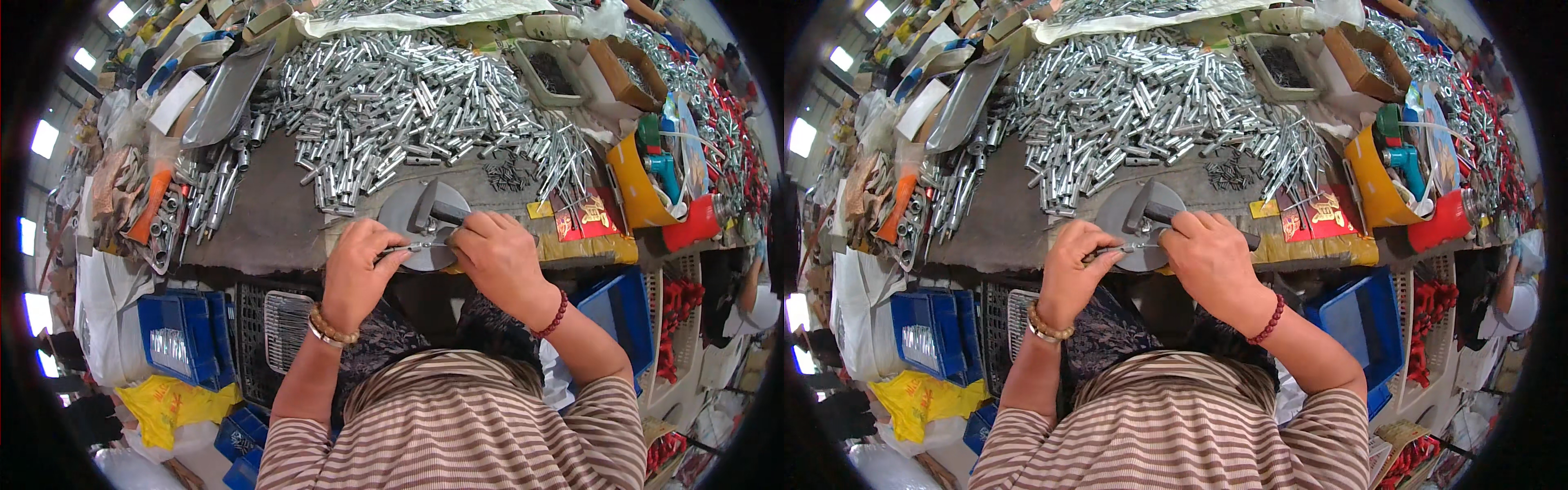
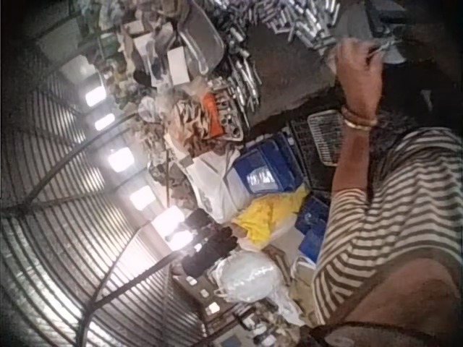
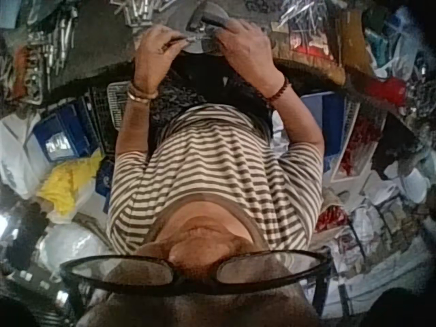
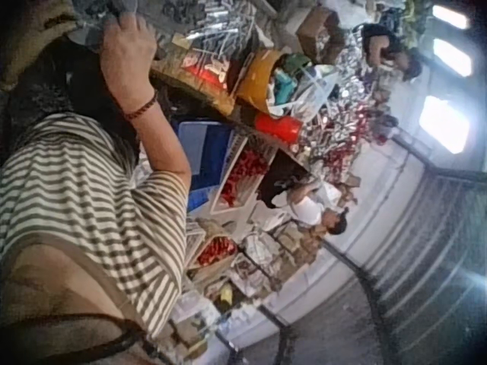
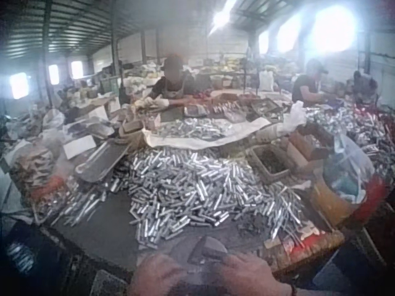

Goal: The person assembles metal fasteners by inserting pins into metal sleeves, securing them using a hammer on a metal anvil plate, and placing the assembled pieces into a tray.

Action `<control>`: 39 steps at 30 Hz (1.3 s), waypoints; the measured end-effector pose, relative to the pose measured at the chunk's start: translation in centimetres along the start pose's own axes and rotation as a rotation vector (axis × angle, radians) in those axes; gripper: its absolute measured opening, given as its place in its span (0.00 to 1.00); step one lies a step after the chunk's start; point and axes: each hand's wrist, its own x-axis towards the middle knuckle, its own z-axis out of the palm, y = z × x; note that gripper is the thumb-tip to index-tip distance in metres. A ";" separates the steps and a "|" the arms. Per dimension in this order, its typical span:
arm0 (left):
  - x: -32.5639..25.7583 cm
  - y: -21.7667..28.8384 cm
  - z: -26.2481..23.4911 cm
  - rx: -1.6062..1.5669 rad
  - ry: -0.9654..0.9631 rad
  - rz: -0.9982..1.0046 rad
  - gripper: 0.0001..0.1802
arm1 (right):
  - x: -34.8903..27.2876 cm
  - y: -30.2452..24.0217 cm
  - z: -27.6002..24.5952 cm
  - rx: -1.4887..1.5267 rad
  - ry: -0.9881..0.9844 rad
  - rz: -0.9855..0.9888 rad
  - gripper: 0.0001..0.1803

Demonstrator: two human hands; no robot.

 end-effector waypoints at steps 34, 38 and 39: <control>0.2 -0.4 1.6 -0.217 0.045 -0.062 0.08 | 0.7 8.5 -1.3 -0.174 0.147 0.145 0.08; -0.2 -0.9 0.7 -0.173 0.087 -0.048 0.08 | 2.7 8.5 -0.7 -0.298 0.024 0.031 0.02; -0.8 -1.1 0.2 -0.136 0.102 -0.031 0.07 | 3.4 7.9 -0.1 -0.311 -0.003 -0.006 0.01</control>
